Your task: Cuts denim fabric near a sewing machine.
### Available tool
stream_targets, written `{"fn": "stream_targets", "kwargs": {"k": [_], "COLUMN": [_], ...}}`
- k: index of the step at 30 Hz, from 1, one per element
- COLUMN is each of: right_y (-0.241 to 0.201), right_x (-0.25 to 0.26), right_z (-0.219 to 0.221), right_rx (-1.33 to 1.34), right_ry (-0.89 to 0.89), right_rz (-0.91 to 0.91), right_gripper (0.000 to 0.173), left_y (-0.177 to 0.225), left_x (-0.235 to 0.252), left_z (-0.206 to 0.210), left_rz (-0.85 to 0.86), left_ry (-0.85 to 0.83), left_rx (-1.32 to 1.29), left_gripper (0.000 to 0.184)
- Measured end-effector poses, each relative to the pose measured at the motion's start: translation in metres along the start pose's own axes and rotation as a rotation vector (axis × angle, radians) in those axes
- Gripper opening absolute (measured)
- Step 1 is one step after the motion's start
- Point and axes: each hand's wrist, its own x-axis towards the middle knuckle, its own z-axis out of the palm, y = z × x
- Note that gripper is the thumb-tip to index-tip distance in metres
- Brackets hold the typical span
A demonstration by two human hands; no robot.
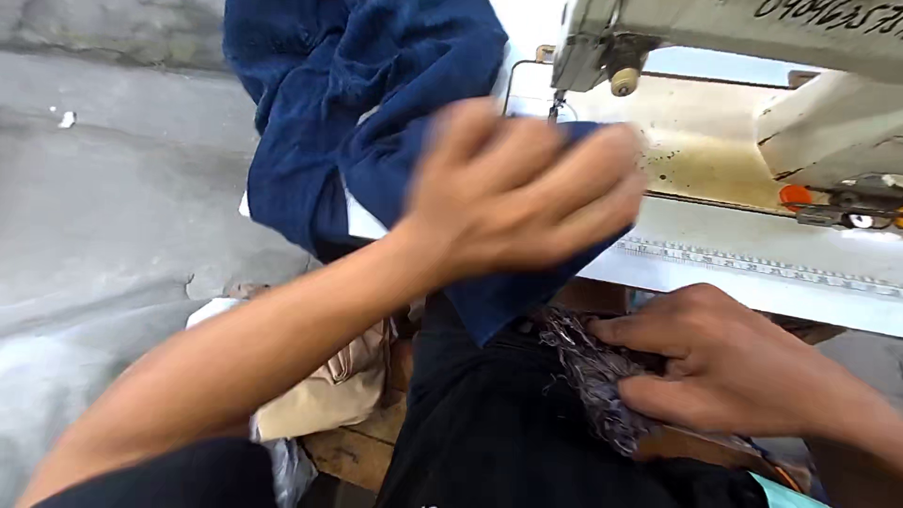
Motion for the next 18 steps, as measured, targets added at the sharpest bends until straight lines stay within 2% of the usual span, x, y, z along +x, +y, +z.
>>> {"fn": "stream_targets", "kwargs": {"k": [2, 3, 4, 7, 9, 10, 12, 14, 16, 18], "right_y": [-0.001, 0.003, 0.007, 0.008, 0.008, 0.010, 0.015, 0.026, 0.040, 0.053], "right_x": [-0.013, -0.030, -0.051, -0.122, -0.153, -0.154, -0.135, -0.103, -0.081, -0.075], "right_z": [-0.008, -0.016, -0.026, -0.049, -0.048, -0.042, -0.025, -0.002, 0.012, 0.018], "right_rx": [-0.033, -0.117, -0.164, 0.006, 0.165, 0.232, 0.178, -0.122, -0.407, -0.475], "right_ry": [0.011, 0.024, 0.014, -0.023, 0.084, 0.151, 0.255, 0.342, 0.299, 0.209], "right_rz": [0.079, 0.148, 0.236, 0.468, 0.457, 0.416, 0.321, 0.271, 0.282, 0.310], "right_gripper": [0.031, 0.033, 0.036, 0.043, 0.039, 0.036, 0.032, 0.032, 0.039, 0.044], "left_y": [0.004, 0.006, 0.008, 0.019, 0.035, 0.045, 0.070, 0.089, 0.096, 0.094], "left_x": [-0.001, -0.007, -0.009, -0.018, -0.035, -0.044, -0.059, -0.070, -0.079, -0.079], "left_z": [0.084, 0.108, 0.112, 0.047, 0.007, 0.002, 0.014, 0.037, 0.053, 0.053], "left_rz": [0.138, 0.140, 0.075, -0.372, -0.651, -0.743, -0.831, -0.845, -0.851, -0.867], "left_ry": [-0.018, -0.020, -0.003, 0.122, 0.091, 0.064, 0.010, -0.048, -0.099, -0.165], "left_rx": [-0.178, -0.287, -0.386, -0.563, -0.602, -0.611, -0.644, -0.642, -0.621, -0.619], "left_gripper": [0.030, 0.030, 0.028, 0.021, 0.017, 0.016, 0.017, 0.022, 0.025, 0.027]}}
